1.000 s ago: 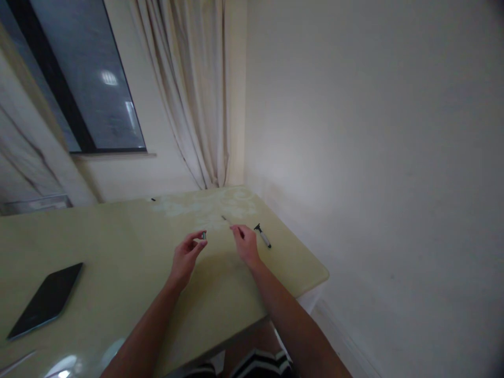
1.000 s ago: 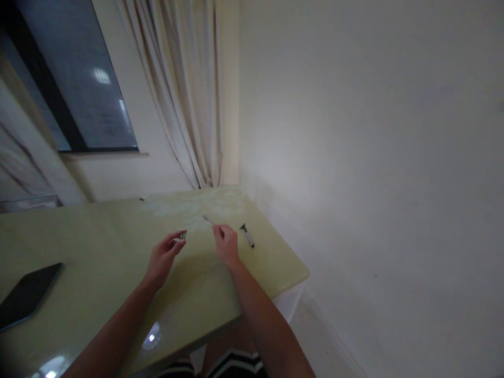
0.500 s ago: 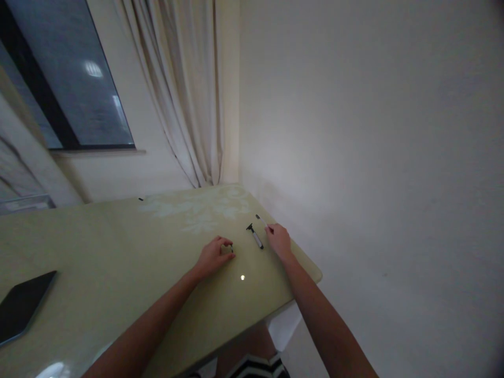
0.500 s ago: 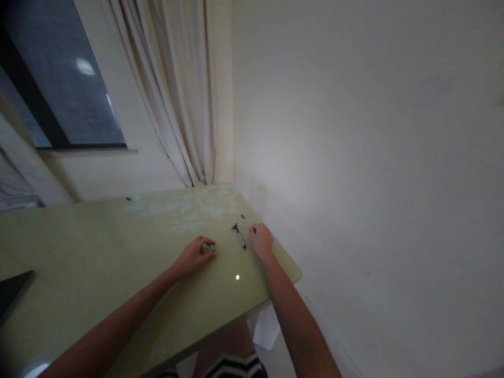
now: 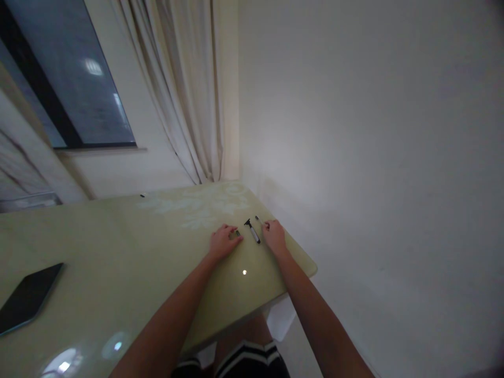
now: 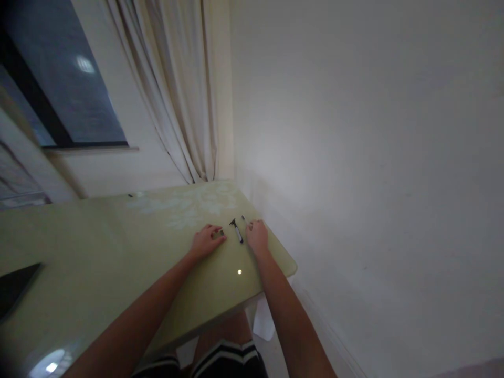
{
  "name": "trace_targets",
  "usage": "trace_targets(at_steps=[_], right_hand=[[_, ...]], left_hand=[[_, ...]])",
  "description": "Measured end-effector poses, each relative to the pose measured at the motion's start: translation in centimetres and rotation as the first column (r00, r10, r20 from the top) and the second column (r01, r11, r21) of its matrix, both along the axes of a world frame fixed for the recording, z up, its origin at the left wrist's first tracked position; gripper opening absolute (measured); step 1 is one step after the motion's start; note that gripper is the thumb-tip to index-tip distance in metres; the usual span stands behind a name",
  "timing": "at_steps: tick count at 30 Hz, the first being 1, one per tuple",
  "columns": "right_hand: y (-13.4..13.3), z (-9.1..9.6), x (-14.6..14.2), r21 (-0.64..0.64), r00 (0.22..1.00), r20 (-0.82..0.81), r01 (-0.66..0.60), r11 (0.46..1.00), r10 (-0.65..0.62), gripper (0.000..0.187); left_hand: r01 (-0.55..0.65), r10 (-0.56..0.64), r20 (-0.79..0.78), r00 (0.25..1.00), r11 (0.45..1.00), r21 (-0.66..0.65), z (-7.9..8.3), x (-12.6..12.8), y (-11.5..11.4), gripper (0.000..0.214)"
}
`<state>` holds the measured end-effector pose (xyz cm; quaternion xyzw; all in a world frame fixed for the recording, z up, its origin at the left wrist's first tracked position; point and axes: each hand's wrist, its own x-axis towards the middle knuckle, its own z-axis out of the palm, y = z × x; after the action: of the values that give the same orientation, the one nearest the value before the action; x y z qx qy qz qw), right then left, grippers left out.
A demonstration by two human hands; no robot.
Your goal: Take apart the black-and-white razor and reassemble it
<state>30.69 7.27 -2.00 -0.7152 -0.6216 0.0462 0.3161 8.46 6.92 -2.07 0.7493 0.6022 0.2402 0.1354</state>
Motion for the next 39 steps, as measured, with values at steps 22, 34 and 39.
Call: trace_targets(at_steps=[22,34,39], right_hand=[[-1.3,0.8,-1.5,0.152,0.907,0.361,-0.288,0.945,0.219,0.035],[-1.0,0.8,-1.3,0.016,0.854,0.424,-0.342,0.94,0.303,0.024],[-1.5,1.4,-3.3,-0.102,0.838,0.407,-0.353,0.93,0.362,0.013]], left_hand=[[-0.001,-0.01,0.129,0.992,0.996,0.087,-0.4,0.3,0.2,0.032],[-0.117,0.112,0.07,0.991,0.991,0.07,0.2,-14.4,-1.5,0.033],[-0.245,0.245,0.004,0.97,0.969,0.035,-0.6,-21.1,-2.7,0.045]])
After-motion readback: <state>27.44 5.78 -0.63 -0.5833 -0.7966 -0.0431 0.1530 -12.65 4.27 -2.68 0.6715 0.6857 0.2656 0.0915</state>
